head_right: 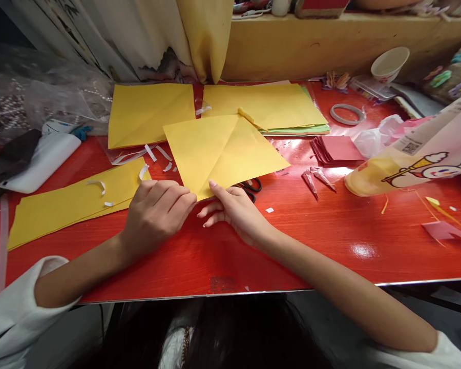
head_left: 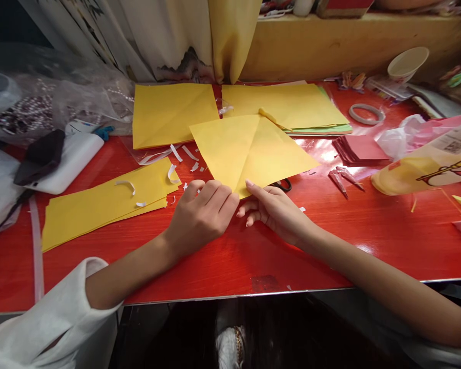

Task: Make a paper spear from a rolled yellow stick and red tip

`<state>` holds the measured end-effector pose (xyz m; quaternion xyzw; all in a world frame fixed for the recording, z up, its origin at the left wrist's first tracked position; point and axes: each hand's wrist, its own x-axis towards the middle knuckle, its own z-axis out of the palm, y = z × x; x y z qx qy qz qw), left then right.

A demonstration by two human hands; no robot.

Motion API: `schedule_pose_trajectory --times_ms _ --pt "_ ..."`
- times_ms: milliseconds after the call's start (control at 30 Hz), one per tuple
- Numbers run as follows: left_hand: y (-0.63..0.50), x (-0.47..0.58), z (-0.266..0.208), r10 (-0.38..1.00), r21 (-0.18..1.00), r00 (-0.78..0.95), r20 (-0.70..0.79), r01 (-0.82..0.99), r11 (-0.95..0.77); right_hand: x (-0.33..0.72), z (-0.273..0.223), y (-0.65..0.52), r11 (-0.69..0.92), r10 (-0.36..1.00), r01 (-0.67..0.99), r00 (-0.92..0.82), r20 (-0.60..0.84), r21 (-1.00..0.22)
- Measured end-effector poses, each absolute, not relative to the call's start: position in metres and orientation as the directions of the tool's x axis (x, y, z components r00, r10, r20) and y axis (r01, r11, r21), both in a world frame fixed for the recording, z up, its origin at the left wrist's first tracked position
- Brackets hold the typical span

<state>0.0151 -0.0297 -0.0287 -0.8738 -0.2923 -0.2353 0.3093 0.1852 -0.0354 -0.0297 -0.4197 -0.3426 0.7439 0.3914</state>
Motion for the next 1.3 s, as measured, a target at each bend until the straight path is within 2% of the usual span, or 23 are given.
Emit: schedule_pose_trajectory --times_ms 333,700,1000,1133,1300 --pt "-0.03 0.014 -0.028 0.356 -0.43 0.747 0.562 0.631 -0.646 0.186 -0.03 -0.036 -0.466 0.867 -0.285 -0.339 -0.367 -0.838" --pt "-0.026 0.011 -0.026 0.211 -0.55 0.848 0.487 0.485 -0.68 0.187 -0.031 -0.035 -0.446 0.872 -0.315 -0.363 -0.328 -0.838" --pt "-0.021 0.007 -0.025 0.187 -0.559 0.853 0.487 0.469 -0.684 0.185 -0.027 -0.036 -0.483 0.829 -0.196 -0.415 -0.374 -0.853" --pt "-0.021 0.007 -0.025 0.163 -0.569 0.855 0.493 0.458 -0.683 0.186 -0.027 -0.036 -0.483 0.82 -0.19 -0.44 -0.366 -0.855" --pt "-0.018 0.009 -0.027 0.206 -0.557 0.858 0.471 0.47 -0.684 0.186 -0.026 -0.036 -0.497 0.818 -0.194 -0.429 -0.383 -0.845"
